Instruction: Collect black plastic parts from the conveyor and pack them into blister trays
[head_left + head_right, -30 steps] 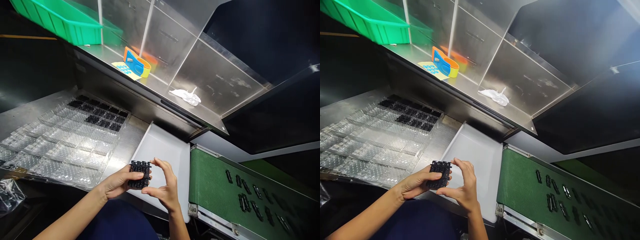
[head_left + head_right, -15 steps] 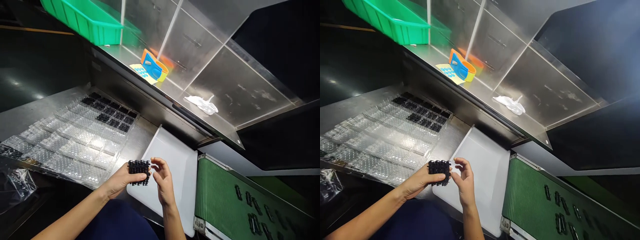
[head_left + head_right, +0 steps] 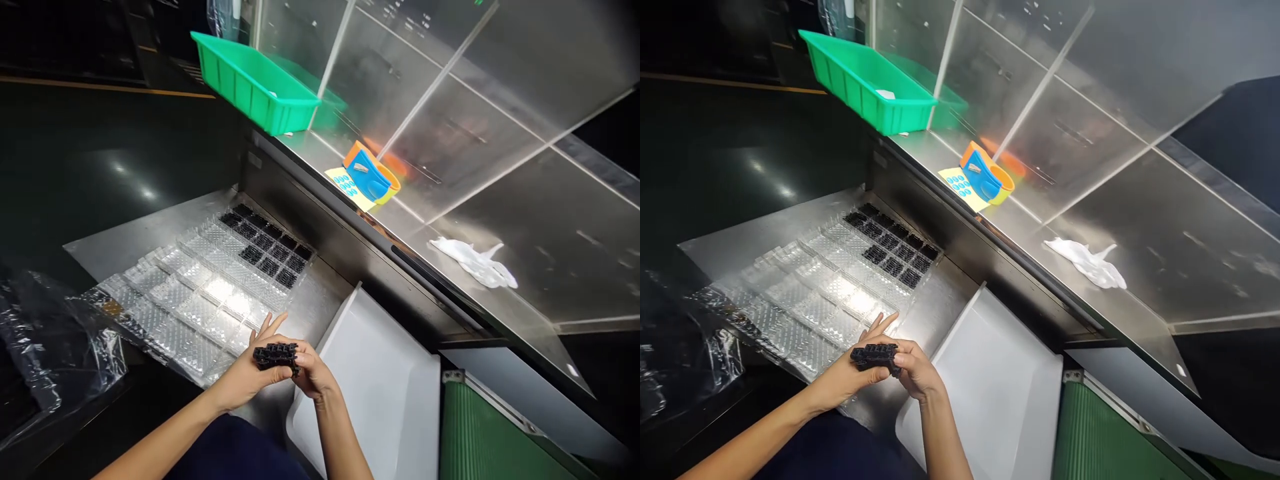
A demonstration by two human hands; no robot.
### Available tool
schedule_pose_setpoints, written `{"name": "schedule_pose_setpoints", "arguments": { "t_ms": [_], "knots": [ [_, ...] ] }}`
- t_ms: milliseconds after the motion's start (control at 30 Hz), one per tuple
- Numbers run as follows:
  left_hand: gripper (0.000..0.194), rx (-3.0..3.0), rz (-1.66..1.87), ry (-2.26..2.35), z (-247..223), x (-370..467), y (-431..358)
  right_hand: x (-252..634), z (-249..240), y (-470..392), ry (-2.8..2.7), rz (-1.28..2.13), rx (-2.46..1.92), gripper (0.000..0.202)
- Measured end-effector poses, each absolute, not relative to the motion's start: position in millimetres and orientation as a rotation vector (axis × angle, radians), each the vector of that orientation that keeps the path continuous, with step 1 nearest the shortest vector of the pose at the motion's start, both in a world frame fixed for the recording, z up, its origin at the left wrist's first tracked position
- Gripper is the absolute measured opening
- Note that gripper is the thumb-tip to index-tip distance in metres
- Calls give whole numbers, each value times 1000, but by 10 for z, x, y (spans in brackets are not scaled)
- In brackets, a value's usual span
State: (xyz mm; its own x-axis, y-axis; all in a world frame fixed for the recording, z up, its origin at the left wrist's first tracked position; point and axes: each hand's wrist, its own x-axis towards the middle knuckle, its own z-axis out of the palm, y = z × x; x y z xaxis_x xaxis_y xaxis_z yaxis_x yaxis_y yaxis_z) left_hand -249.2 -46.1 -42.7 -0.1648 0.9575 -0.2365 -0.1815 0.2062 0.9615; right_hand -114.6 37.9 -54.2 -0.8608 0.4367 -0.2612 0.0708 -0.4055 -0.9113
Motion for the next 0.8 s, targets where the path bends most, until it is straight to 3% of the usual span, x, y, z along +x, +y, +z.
{"name": "schedule_pose_setpoints", "arguments": {
  "t_ms": [67,167,233,333,500,600,700,800],
  "knots": [
    [47,763,1296,1354,-559,-2637,-444,-1362,-645,413,-1711,2217,-749,68],
    [83,553,1346,1337,-763,-2892,-406,-1744,-872,523,-1865,2002,-858,65],
    [93,379,1369,1395,-869,-3078,-408,-2063,-1053,683,-1968,1829,-938,55],
    [83,216,1366,1550,-994,-3352,-502,-2648,-1325,1045,-2123,1477,-1081,37],
    [85,141,1410,1703,-1313,-3741,-828,-3701,-1699,1644,-2383,956,-1195,40],
    [87,81,1512,1810,-1590,-3985,-1041,-4180,-1888,1823,-2550,788,-1144,36],
    [76,-3,1543,1853,-1808,-4229,-1252,-4446,-2062,1863,-2653,665,-1114,33],
    [72,-66,1540,1871,-1863,-4346,-1415,-4534,-2203,1815,-2692,582,-1130,40]
  ]
}}
